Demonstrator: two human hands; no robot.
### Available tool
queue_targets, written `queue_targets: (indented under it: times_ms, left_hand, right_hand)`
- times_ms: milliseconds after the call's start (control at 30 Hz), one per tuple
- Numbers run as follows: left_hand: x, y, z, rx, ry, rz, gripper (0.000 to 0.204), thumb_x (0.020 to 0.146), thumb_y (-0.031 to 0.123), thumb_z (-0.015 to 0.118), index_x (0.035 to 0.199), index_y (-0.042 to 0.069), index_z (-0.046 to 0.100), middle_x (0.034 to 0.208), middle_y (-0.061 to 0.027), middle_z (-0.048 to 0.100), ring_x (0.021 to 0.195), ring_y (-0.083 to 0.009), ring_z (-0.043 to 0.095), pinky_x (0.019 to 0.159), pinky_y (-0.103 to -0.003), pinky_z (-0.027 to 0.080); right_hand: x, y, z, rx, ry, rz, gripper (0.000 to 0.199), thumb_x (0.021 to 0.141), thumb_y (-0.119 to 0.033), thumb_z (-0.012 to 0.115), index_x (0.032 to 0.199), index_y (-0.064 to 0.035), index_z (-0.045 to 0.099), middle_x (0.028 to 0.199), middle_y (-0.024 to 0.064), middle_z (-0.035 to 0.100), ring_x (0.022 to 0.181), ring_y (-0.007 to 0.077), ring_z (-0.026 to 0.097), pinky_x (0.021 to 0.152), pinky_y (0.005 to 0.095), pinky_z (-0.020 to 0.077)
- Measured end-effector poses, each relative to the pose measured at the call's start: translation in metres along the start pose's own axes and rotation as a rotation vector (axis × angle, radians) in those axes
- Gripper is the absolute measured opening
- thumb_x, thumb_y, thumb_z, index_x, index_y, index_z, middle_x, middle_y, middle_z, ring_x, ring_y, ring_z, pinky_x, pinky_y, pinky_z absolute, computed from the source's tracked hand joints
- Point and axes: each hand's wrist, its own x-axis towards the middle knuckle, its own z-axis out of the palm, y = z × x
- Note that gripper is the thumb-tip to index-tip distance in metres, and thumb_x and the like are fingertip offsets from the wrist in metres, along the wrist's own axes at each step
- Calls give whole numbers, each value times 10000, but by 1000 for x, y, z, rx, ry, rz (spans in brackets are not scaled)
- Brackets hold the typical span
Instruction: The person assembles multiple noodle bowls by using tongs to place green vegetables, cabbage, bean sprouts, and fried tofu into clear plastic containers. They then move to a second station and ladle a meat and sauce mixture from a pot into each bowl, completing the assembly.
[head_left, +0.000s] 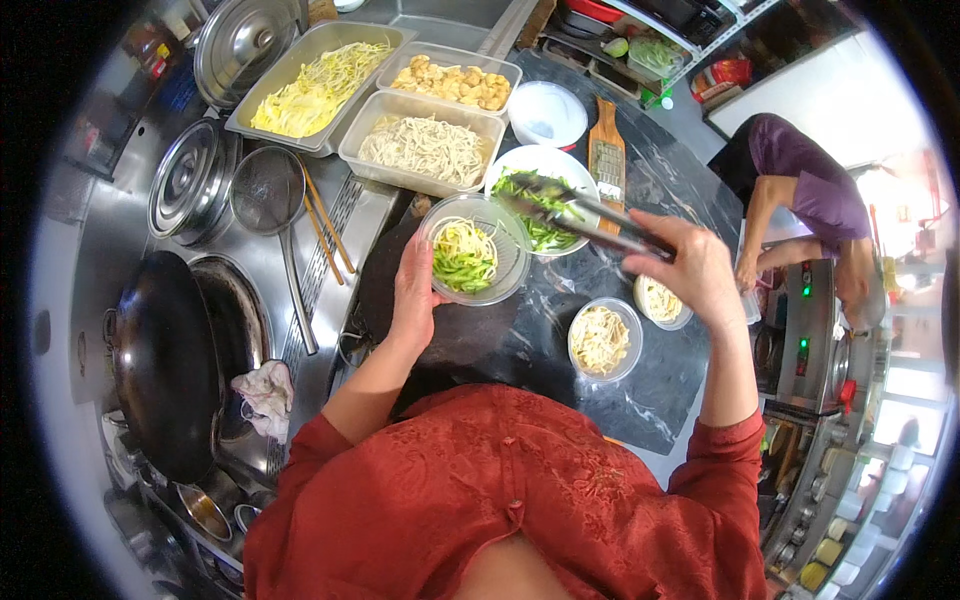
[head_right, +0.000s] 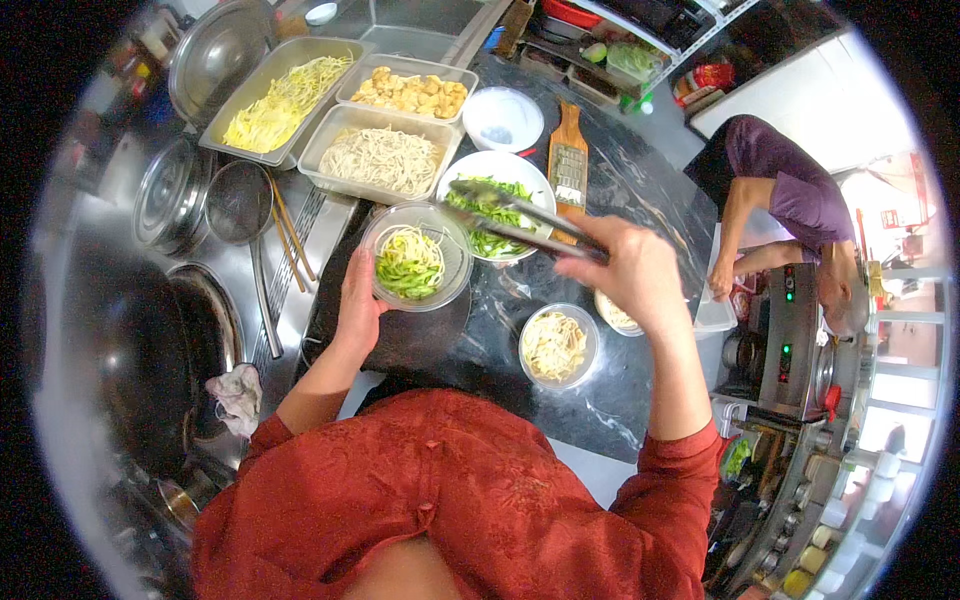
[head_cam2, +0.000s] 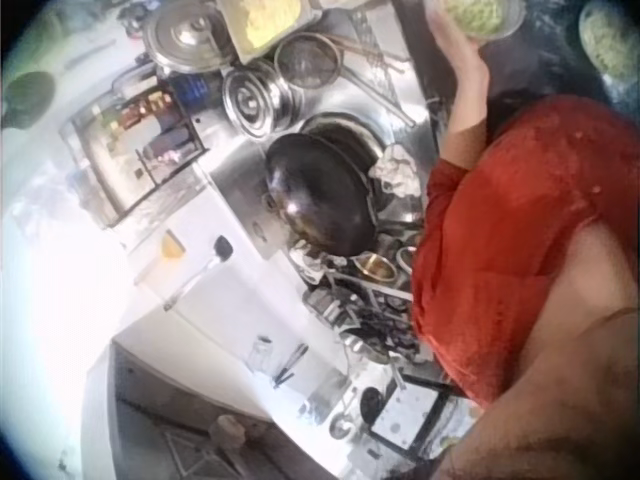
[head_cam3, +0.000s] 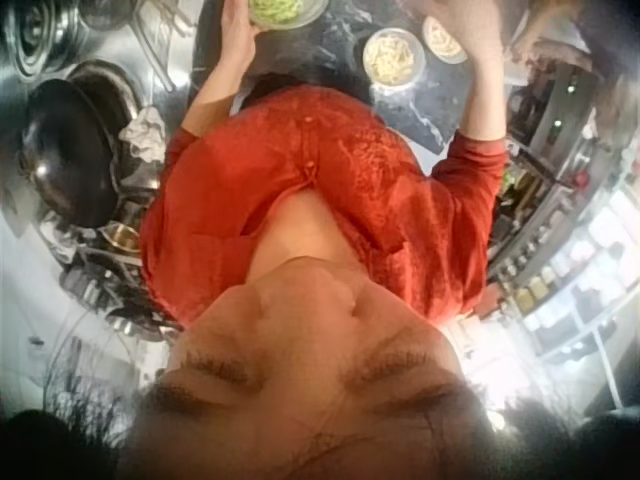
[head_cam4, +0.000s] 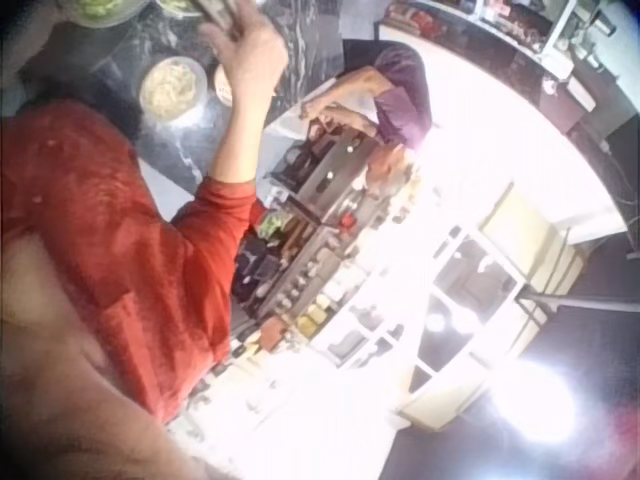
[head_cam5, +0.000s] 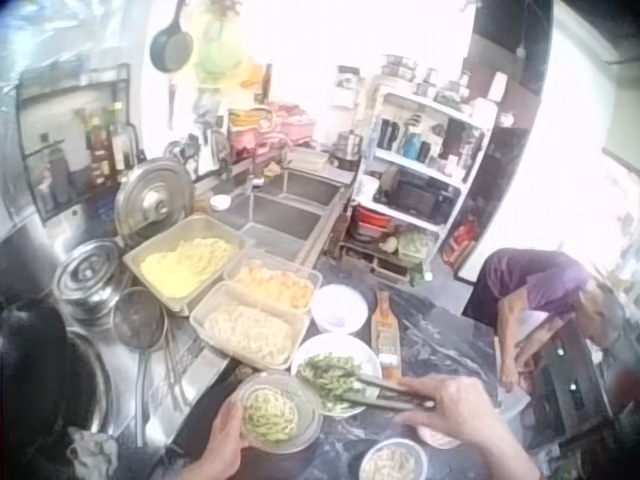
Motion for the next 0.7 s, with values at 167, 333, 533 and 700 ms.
queue_targets:
  times_ms: [167,333,533,700]
  left_hand:
    - [5,8,-34,-156,48,14,614,1053,534,458,1521,139,413,1425,-89,537,1281,-238,587,881,-450,616]
    - [3,2,-45,-141,26,-4,577,1073,496,430,1522,135,404,1456,-94,508,1288,-253,585,890,-458,617]
    - [-2,-6,-37,-11,89,15,600,1056,508,472,1521,133,418,1433,-85,532,1283,-230,581,853,-430,628]
    - [-2,-6,-17,-29,65,19,587,1041,507,521,1482,126,451,1381,-80,565,1207,-199,626,801,-389,641]
  right_hand:
    - [18,34,38,-357,-57,23,648,700,-387,864,1289,-181,689,986,87,722,880,286,721,753,411,566]
    - [23,37,85,-378,-83,-48,493,745,-336,834,1205,-209,713,948,60,704,904,293,710,759,415,566]
    - [9,52,46,-249,3,40,443,773,-324,817,1197,-223,738,978,57,730,879,289,717,758,414,556]
    - [-14,40,-4,77,60,80,519,728,-165,867,1223,-83,733,996,123,758,823,212,738,746,331,561]
